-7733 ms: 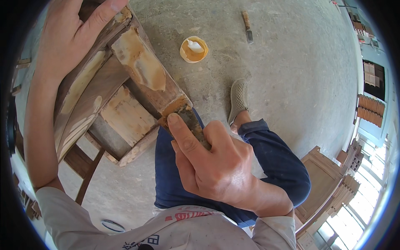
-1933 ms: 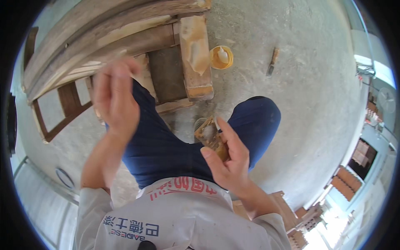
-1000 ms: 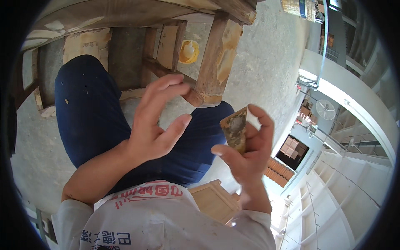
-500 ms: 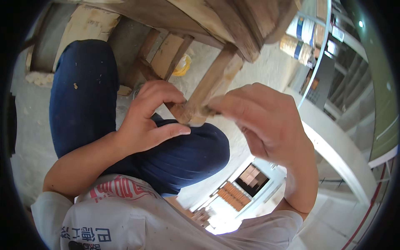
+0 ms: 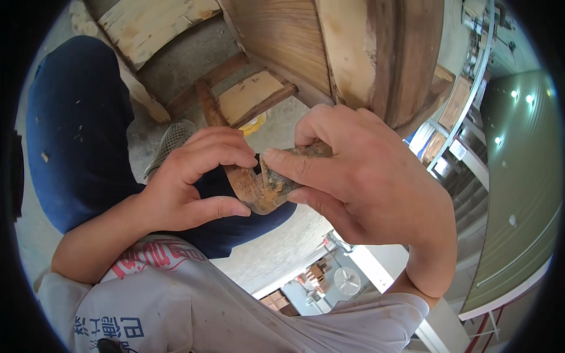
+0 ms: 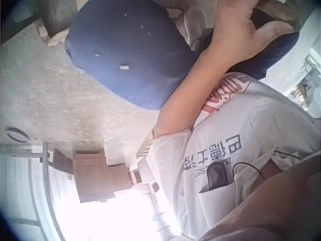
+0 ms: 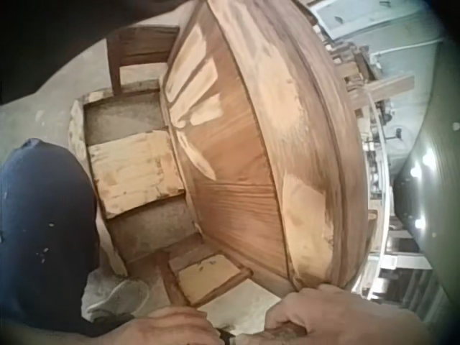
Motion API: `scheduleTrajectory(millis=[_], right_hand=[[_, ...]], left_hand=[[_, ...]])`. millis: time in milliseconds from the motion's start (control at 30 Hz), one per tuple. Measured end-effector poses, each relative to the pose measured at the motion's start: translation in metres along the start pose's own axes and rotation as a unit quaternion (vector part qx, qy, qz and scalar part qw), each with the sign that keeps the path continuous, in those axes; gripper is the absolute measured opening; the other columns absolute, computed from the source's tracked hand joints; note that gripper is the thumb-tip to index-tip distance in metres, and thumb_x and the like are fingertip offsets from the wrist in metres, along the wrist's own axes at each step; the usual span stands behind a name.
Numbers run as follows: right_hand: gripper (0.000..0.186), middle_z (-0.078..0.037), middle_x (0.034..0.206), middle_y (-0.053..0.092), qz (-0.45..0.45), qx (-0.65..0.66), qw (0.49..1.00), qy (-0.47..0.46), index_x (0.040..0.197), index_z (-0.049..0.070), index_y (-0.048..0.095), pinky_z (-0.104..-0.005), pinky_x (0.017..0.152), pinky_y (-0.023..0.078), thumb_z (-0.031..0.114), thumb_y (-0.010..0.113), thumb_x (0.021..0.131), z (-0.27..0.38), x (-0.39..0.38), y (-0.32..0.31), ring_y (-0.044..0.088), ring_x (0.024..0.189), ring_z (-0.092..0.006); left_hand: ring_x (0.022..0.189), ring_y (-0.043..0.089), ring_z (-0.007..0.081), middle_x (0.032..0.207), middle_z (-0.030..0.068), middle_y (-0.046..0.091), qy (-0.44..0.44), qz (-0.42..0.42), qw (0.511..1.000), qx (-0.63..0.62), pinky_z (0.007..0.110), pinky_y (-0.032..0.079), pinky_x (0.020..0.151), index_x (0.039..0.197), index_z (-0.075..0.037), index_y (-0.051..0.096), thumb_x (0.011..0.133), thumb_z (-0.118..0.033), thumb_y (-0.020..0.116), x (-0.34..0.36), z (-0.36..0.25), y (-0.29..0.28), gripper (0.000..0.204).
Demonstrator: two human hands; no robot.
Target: Repairing and refinishing a wooden furniture frame by applying glue, scraping excess, and sanding.
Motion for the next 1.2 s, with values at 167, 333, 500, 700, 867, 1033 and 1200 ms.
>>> scheduleTrajectory(millis=[167, 333, 500, 700, 867, 1033, 1200], right_hand=[[0.035, -0.008, 0.1, 0.061, 0.011, -0.006, 1.0, -0.012, 0.114, 0.013, 0.081, -0.0328, 0.076, 0.043, 0.005, 0.077, 0.081, 0.004, 0.007, 0.003, 0.052, 0.08, -0.0224], [0.035, -0.008, 0.1, 0.062, 0.009, -0.093, 0.995, 0.015, 0.109, 0.015, 0.082, -0.0322, 0.072, 0.044, 0.004, 0.078, 0.075, 0.01, 0.004, 0.001, 0.053, 0.078, -0.0227], [0.033, -0.008, 0.099, 0.063, -0.045, -0.11, 0.991, 0.058, 0.103, 0.013, 0.082, -0.0312, 0.064, 0.044, 0.005, 0.079, 0.071, 0.015, -0.002, -0.003, 0.055, 0.073, -0.0229], [0.026, -0.008, 0.098, 0.065, -0.035, -0.195, 0.978, 0.064, 0.097, 0.011, 0.081, -0.0308, 0.054, 0.043, 0.006, 0.08, 0.072, 0.023, -0.003, 0.007, 0.057, 0.067, -0.0223], [0.022, -0.009, 0.098, 0.067, -0.084, -0.281, 0.948, 0.126, 0.093, 0.009, 0.081, -0.0317, 0.056, 0.046, 0.004, 0.082, 0.072, 0.028, 0.0, -0.005, 0.06, 0.069, -0.0218], [0.019, -0.009, 0.098, 0.069, -0.18, -0.146, 0.969, 0.08, 0.089, 0.008, 0.08, -0.0324, 0.057, 0.048, 0.002, 0.083, 0.072, 0.032, -0.016, -0.01, 0.062, 0.07, -0.0214], [0.018, -0.009, 0.098, 0.069, -0.137, -0.203, 0.962, 0.118, 0.088, 0.005, 0.079, -0.0327, 0.058, 0.05, 0.002, 0.084, 0.072, 0.03, -0.007, -0.003, 0.063, 0.071, -0.0219]], left_hand=[[0.124, 0.057, 0.0328, 0.126, 0.0096, 0.067, 0.005, -0.018, 1.0, 0.004, 0.044, 0.043, 0.109, 0.122, -0.006, 0.068, 0.078, -0.019, 0.09, -0.005, 0.001, 0.001, 0.051], [0.123, 0.058, 0.0326, 0.126, 0.0102, 0.067, 0.008, -0.008, 1.0, 0.01, 0.044, 0.043, 0.108, 0.122, -0.006, 0.068, 0.079, -0.02, 0.09, -0.003, 0.001, 0.002, 0.051], [0.116, 0.06, 0.031, 0.12, 0.0099, 0.067, 0.013, -0.009, 1.0, 0.016, 0.042, 0.046, 0.104, 0.119, -0.006, 0.068, 0.08, -0.023, 0.089, 0.0, 0.0, 0.001, 0.047], [0.119, 0.059, 0.032, 0.124, 0.0118, 0.066, 0.002, 0.015, 1.0, 0.009, 0.043, 0.045, 0.105, 0.12, -0.005, 0.069, 0.078, -0.023, 0.091, 0.002, 0.002, 0.001, 0.05], [0.118, 0.059, 0.0319, 0.124, 0.0115, 0.066, -0.001, 0.023, 1.0, 0.015, 0.042, 0.045, 0.104, 0.119, -0.005, 0.069, 0.078, -0.024, 0.091, 0.003, 0.003, 0.0, 0.05], [0.114, 0.06, 0.0292, 0.116, 0.0092, 0.067, 0.015, 0.01, 1.0, 0.023, 0.04, 0.046, 0.102, 0.117, -0.008, 0.069, 0.08, -0.027, 0.089, 0.005, 0.0, 0.0, 0.046], [0.114, 0.06, 0.029, 0.116, 0.0088, 0.068, 0.004, 0.009, 1.0, 0.026, 0.04, 0.046, 0.102, 0.116, -0.008, 0.069, 0.081, -0.028, 0.089, 0.004, 0.003, -0.002, 0.045]])
Point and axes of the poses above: each hand's wrist, its own x-axis towards the middle knuckle, its own y-axis out of the palm, z = x × y, the point moved 10 cm from there along x, towards the middle knuckle
